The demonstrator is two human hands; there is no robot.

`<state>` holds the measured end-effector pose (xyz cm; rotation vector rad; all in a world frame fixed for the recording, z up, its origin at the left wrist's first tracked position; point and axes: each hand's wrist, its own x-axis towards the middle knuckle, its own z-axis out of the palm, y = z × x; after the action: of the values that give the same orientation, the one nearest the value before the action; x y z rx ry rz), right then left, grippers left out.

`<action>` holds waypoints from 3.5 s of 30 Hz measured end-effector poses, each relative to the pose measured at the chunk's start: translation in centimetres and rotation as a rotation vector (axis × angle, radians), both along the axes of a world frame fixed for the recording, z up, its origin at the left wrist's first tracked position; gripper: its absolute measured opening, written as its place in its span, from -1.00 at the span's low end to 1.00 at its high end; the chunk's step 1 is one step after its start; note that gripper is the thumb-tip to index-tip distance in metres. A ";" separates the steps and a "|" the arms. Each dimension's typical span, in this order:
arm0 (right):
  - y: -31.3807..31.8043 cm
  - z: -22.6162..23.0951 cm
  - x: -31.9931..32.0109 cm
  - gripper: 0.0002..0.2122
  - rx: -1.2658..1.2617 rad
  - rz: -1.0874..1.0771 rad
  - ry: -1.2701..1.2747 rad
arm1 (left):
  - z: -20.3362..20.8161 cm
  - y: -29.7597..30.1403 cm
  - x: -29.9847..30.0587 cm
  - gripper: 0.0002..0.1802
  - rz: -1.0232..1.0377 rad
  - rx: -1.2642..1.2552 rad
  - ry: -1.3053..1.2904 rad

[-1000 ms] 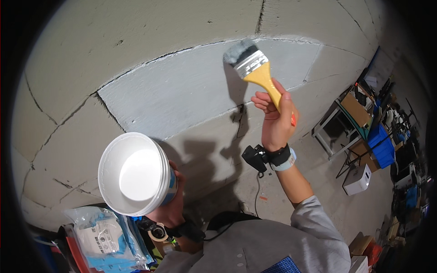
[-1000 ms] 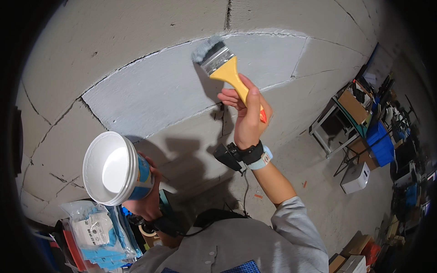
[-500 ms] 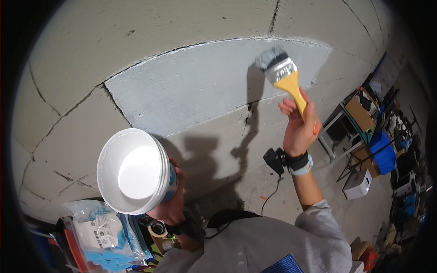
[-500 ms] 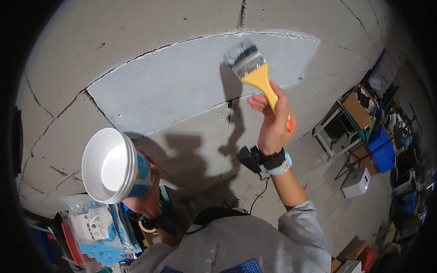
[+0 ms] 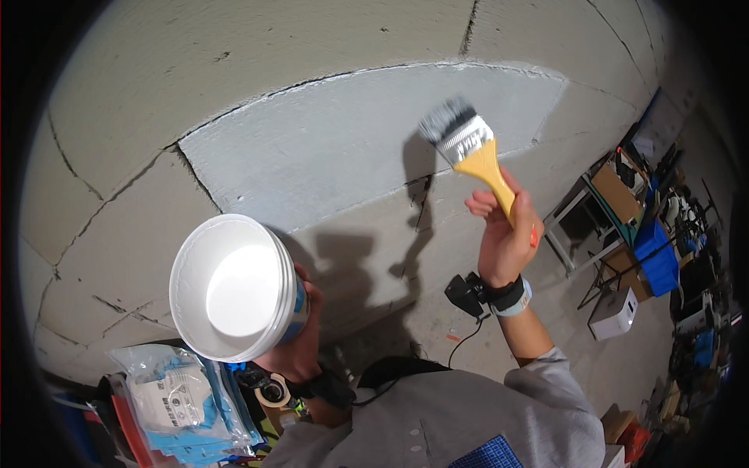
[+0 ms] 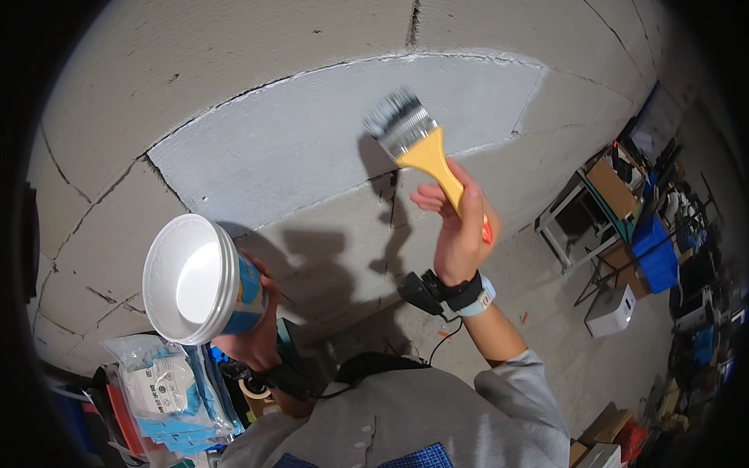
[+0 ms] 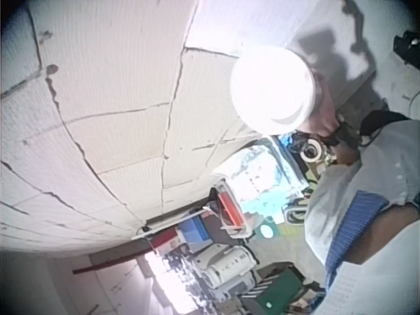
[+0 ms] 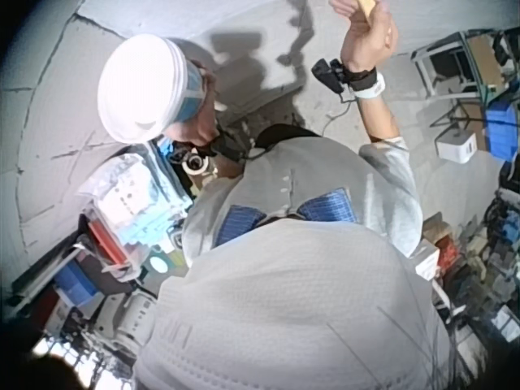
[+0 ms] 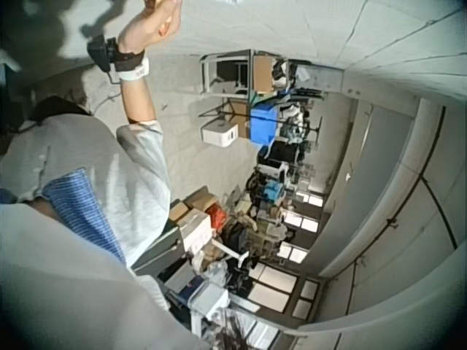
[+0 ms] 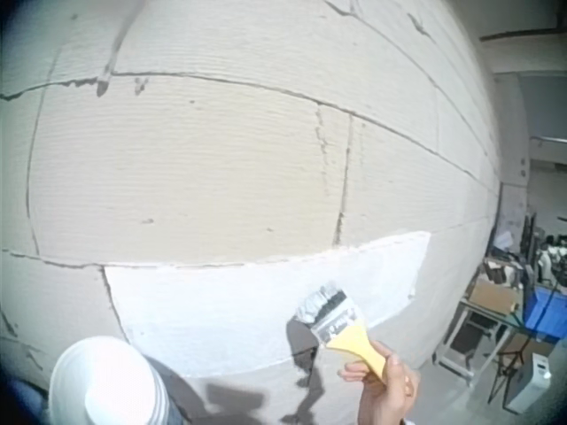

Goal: The person is painting a small section of a concrete block wall using a handheld brush and a bucket of white paint.

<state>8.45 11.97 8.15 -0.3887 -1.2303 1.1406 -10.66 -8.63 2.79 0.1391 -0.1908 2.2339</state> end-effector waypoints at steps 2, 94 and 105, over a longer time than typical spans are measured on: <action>-0.5 2.5 -2.1 -0.49 0.052 0.089 0.082 | 0.1 0.1 0.0 -0.07 -0.011 0.004 0.012; -3.3 -1.1 -7.3 -0.59 0.157 0.142 -0.056 | 0.0 -2.2 -0.1 -0.15 0.130 -0.101 0.060; -4.3 1.1 -5.5 -0.65 0.289 0.141 -0.035 | -0.6 -1.6 -0.2 -0.15 0.289 -0.460 0.192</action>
<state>2.96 7.72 9.21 -0.1057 -1.4483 1.0572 -10.88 -10.27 2.22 0.1345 0.4733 2.4691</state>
